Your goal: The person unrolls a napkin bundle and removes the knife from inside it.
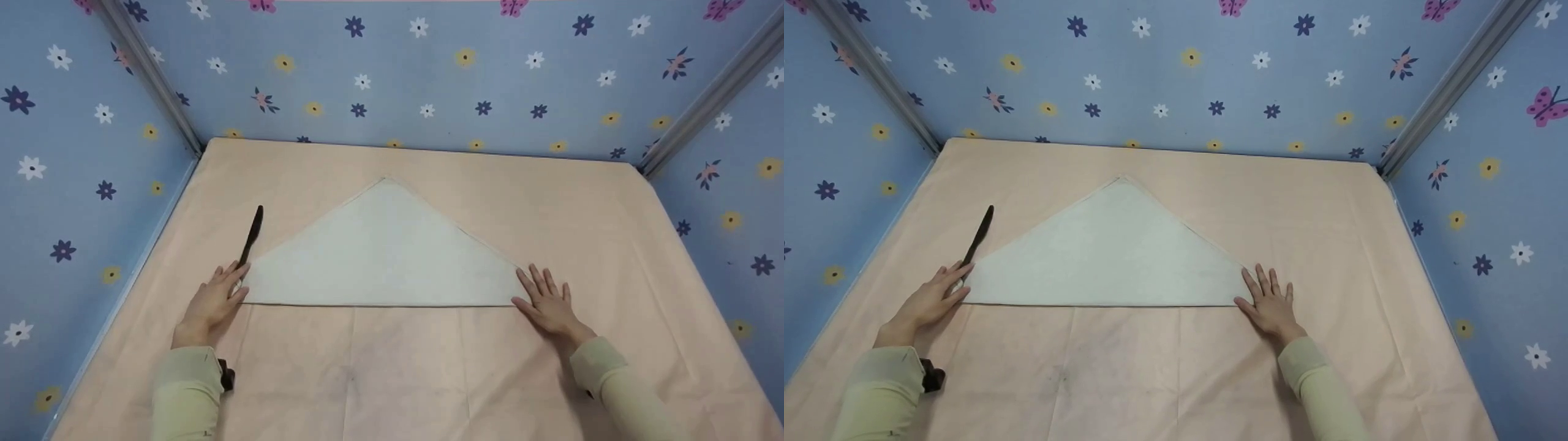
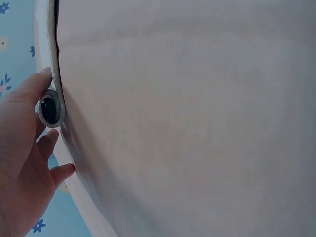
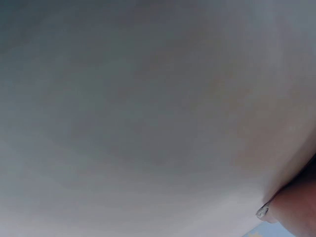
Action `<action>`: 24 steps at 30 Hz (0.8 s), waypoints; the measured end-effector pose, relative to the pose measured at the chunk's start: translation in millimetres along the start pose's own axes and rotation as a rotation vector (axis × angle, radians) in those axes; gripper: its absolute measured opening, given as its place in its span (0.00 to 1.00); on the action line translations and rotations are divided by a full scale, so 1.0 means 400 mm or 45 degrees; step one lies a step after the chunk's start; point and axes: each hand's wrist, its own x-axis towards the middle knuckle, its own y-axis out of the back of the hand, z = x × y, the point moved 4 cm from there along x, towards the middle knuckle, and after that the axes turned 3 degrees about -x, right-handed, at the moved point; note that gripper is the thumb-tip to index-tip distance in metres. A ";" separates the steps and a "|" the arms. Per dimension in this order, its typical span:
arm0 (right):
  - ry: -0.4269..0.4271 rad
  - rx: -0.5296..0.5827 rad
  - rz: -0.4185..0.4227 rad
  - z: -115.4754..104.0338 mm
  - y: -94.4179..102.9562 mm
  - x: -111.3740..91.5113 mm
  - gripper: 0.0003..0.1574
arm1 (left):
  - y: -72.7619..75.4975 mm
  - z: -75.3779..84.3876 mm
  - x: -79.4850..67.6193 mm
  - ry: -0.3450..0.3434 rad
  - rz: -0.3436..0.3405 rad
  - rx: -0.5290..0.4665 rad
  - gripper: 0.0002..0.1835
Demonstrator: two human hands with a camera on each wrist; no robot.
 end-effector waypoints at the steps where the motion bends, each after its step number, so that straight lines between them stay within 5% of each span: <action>1: 0.000 0.001 -0.001 0.000 0.000 0.000 0.41 | 0.001 -0.001 0.000 0.004 0.000 -0.006 0.29; 24: 0.000 -0.027 -0.001 0.004 -0.002 0.003 0.41 | 0.028 -0.024 -0.012 0.025 -0.027 -0.041 0.29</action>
